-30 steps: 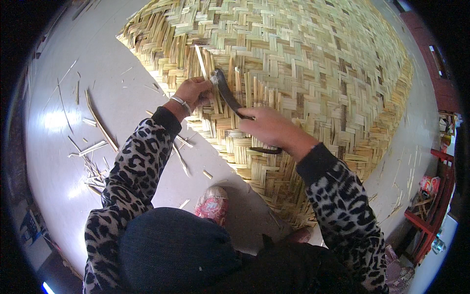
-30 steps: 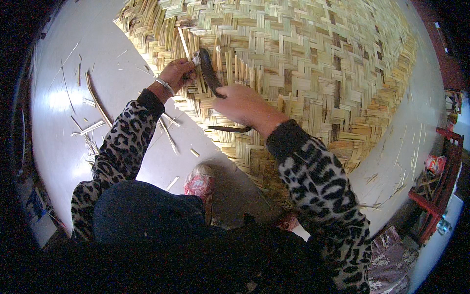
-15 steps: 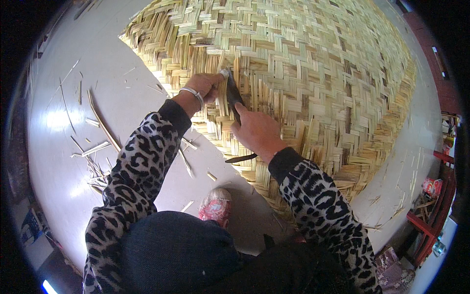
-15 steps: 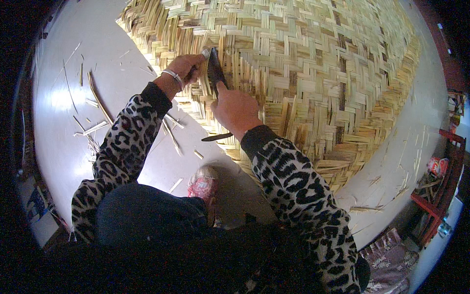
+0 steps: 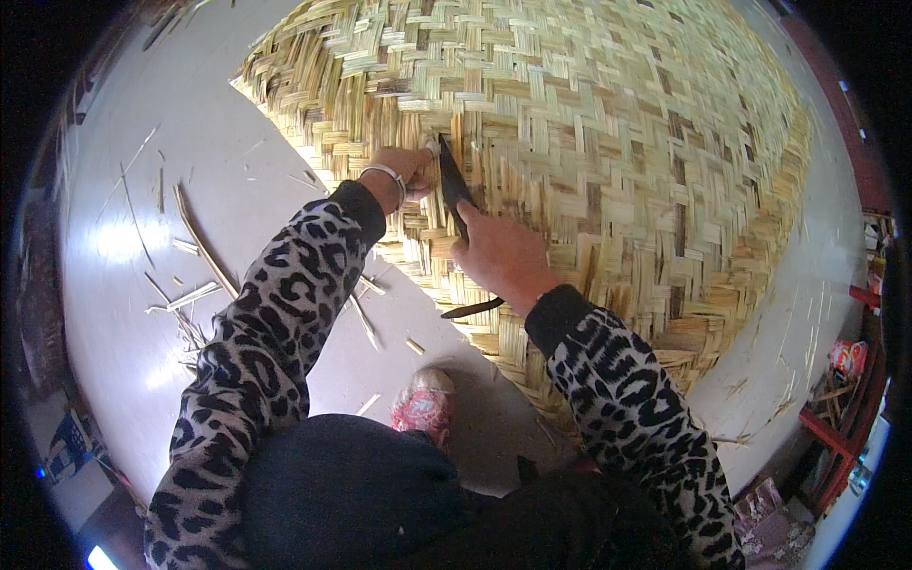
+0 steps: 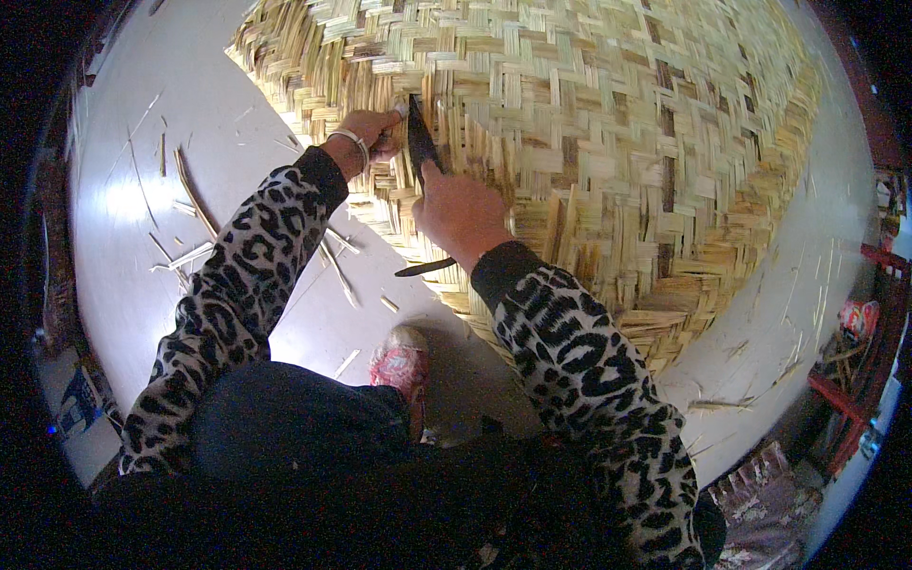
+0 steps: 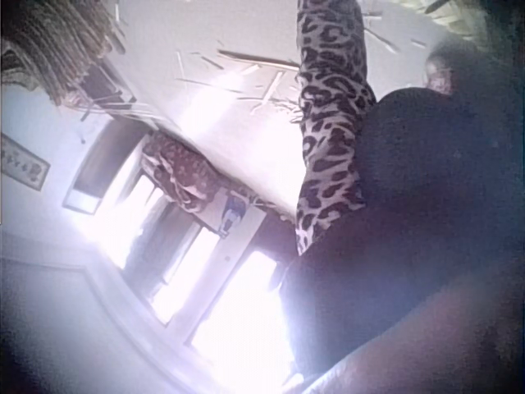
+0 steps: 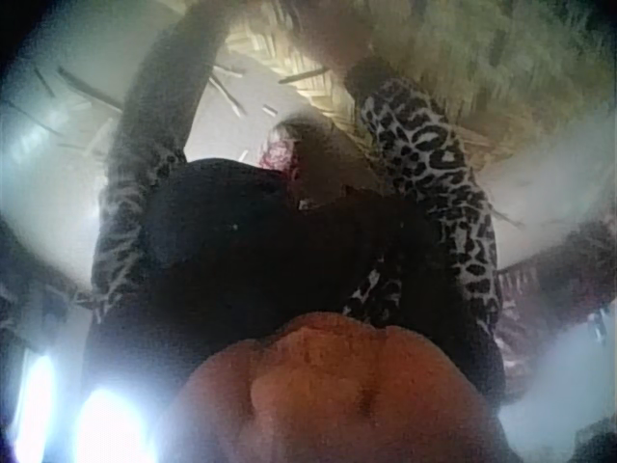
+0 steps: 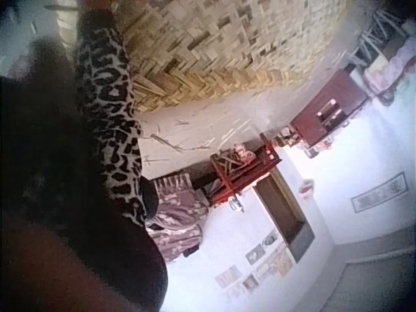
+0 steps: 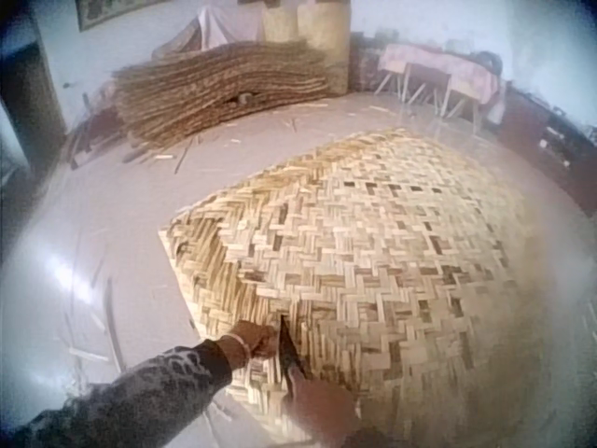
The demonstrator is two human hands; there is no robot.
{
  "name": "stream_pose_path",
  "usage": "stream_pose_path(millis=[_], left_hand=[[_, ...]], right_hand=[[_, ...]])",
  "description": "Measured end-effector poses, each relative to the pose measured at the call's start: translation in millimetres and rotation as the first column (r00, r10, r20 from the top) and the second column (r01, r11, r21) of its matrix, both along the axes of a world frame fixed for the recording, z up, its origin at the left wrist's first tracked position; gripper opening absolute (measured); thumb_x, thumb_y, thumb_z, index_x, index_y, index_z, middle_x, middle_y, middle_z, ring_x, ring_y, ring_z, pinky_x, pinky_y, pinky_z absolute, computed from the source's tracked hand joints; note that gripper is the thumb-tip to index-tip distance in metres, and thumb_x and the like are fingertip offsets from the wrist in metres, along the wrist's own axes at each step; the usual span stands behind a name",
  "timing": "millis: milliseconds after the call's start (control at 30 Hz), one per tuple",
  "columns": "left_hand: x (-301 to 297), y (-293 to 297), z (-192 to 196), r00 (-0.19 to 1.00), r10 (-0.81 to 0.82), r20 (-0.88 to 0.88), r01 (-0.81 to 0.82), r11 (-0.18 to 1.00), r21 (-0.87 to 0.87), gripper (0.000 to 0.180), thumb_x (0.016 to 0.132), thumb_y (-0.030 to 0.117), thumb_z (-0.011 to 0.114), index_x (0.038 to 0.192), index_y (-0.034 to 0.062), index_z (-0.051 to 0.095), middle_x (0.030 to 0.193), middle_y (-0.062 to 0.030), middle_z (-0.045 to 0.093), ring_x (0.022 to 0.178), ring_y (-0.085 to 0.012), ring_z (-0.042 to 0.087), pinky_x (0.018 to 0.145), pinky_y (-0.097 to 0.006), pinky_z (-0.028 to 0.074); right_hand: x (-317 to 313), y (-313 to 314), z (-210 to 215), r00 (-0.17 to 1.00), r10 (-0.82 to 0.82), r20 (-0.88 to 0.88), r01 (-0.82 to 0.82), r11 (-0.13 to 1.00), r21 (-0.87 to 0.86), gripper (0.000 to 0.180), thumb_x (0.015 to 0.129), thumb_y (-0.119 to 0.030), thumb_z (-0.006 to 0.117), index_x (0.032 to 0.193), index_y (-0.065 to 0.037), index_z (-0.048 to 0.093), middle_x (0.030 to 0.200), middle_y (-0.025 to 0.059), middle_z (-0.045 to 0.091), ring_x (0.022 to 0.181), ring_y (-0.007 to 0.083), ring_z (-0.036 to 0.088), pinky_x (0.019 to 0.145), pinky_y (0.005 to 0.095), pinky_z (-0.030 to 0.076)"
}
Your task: The person uses a curved knife to trim and adjust the edges of a large woven basket. They repeatedly tap and cut the woven material to refine the basket's shape and remove excess strands.
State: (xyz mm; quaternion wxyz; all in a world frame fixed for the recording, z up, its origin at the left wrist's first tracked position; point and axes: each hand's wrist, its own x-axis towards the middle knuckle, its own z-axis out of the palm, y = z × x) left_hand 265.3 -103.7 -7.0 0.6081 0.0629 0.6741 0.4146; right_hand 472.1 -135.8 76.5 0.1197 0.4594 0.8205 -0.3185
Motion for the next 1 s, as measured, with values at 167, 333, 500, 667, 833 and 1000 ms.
stream_pose_path(millis=[167, 333, 500, 667, 833, 1000], left_hand=[[-10.3, -8.5, 4.9, 0.888, -0.265, -0.376, 0.309, 0.949, 0.061, 0.026, 0.093, 0.018, 0.065, 0.075, 0.0027, 0.055, 0.056, -0.0036, 0.049, 0.042, -0.0156, 0.045, 0.040, -0.035, 0.037], [-8.8, -27.5, 10.0, 0.148, -0.398, -0.905, 0.595, 0.767, -0.240, 0.035, 0.089, 0.040, 0.067, 0.092, 0.0048, 0.067, 0.078, -0.0131, 0.070, 0.067, -0.0279, 0.068, 0.063, -0.039, 0.053], [-3.6, -23.6, 1.6, 0.079, -0.418, -0.905, 0.585, 0.754, -0.297, 0.041, 0.086, 0.049, 0.066, 0.092, 0.0082, 0.067, 0.085, -0.0154, 0.070, 0.081, -0.0349, 0.067, 0.071, -0.045, 0.051], [-8.4, -14.5, 1.8, 0.410, -0.291, -0.865, 0.524, 0.851, -0.038, 0.035, 0.087, 0.030, 0.067, 0.113, 0.0070, 0.066, 0.095, -0.0134, 0.072, 0.072, -0.0266, 0.070, 0.067, -0.038, 0.056], [9.0, -9.8, 10.0, 0.895, -0.251, -0.370, 0.344, 0.915, 0.210, 0.042, 0.091, 0.020, 0.065, 0.126, -0.0022, 0.057, 0.096, -0.0088, 0.071, 0.063, -0.0153, 0.068, 0.056, -0.029, 0.059], [10.2, -3.5, 16.5, 0.904, -0.393, -0.171, 0.419, 0.893, 0.162, 0.024, 0.092, 0.020, 0.065, 0.108, 0.0016, 0.065, 0.088, -0.0068, 0.069, 0.064, -0.0160, 0.068, 0.056, -0.030, 0.058]], right_hand=[[1.9, -0.2, -2.8, 0.997, 0.009, -0.077, -0.003, 0.997, 0.079, 0.038, 0.087, -0.027, 0.055, 0.116, -0.004, 0.058, 0.079, 0.0183, 0.070, 0.076, 0.0370, 0.070, 0.065, 0.0511, 0.056], [17.4, -8.6, 13.1, 0.996, 0.078, -0.041, -0.078, 0.997, 0.013, 0.039, 0.087, -0.027, 0.055, 0.116, -0.002, 0.058, 0.076, 0.0179, 0.068, 0.071, 0.0362, 0.069, 0.063, 0.0504, 0.054], [82.8, -36.9, 59.8, 0.984, 0.159, 0.077, -0.147, 0.978, -0.146, 0.060, 0.087, -0.033, 0.056, 0.140, -0.005, 0.048, 0.072, 0.0191, 0.064, 0.065, 0.0327, 0.065, 0.063, 0.0448, 0.052], [123.9, -25.3, 80.7, 0.970, -0.153, -0.190, 0.074, 0.926, -0.371, 0.063, 0.087, -0.026, 0.059, 0.144, -0.005, 0.045, 0.077, 0.0018, 0.060, 0.062, 0.0168, 0.056, 0.062, 0.0323, 0.050], [119.4, -13.0, 87.7, 0.765, -0.543, -0.347, 0.162, 0.682, -0.713, 0.056, 0.094, -0.018, 0.057, 0.146, -0.006, 0.043, 0.072, -0.0077, 0.047, 0.051, 0.0046, 0.040, 0.046, 0.0209, 0.034], [103.0, -24.0, 87.5, 0.732, -0.603, -0.316, 0.098, 0.553, -0.828, 0.056, 0.095, -0.017, 0.057, 0.148, -0.006, 0.040, 0.069, -0.0083, 0.042, 0.050, 0.0014, 0.036, 0.044, 0.0185, 0.030]])
